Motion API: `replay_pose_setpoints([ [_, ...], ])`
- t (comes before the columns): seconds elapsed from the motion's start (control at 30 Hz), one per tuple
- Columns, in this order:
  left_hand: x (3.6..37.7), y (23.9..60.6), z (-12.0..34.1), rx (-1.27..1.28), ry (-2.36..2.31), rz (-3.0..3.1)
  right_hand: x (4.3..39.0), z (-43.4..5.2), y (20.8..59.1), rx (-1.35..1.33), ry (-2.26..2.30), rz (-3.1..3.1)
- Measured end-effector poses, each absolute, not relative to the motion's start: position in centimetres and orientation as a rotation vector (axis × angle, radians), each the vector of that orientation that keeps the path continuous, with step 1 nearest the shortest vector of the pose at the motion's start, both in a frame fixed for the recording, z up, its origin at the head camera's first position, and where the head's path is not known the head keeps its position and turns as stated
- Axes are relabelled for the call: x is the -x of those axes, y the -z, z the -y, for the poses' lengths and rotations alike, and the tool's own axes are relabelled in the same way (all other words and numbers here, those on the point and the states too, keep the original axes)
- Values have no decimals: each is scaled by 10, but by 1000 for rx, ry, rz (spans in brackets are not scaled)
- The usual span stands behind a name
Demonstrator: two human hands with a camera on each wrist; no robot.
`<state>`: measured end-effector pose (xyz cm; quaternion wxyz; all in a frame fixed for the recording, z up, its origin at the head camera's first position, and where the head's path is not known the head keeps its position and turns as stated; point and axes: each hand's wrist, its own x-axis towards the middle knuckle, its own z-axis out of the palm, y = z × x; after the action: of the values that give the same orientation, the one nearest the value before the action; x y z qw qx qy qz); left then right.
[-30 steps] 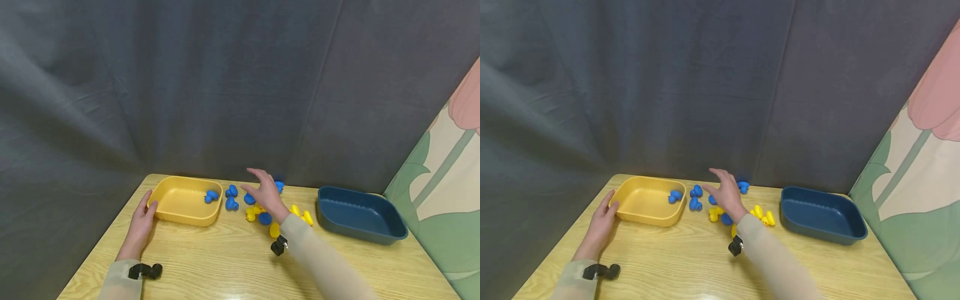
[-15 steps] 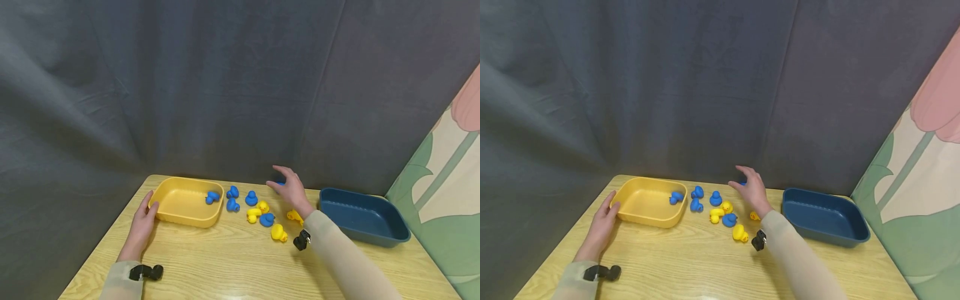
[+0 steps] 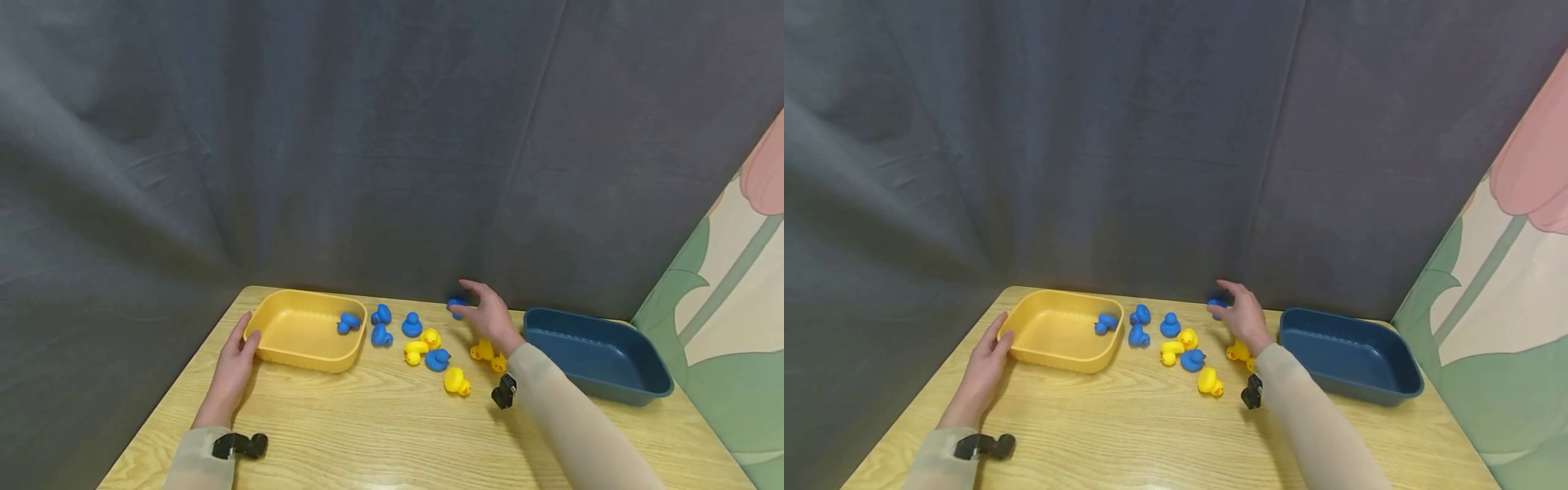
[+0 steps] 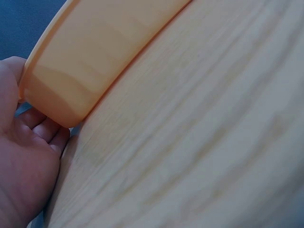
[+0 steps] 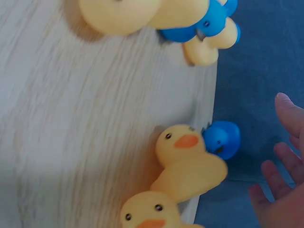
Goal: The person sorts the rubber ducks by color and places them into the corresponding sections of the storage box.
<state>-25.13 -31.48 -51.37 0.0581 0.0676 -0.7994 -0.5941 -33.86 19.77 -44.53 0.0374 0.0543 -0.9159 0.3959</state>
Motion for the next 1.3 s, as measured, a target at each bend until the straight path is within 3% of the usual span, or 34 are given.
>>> replay_pose_setpoints([
  [1.3, 250, 514, 314, -216, 1742, 2432, 371, -209, 486, -186, -1176, 2941],
])
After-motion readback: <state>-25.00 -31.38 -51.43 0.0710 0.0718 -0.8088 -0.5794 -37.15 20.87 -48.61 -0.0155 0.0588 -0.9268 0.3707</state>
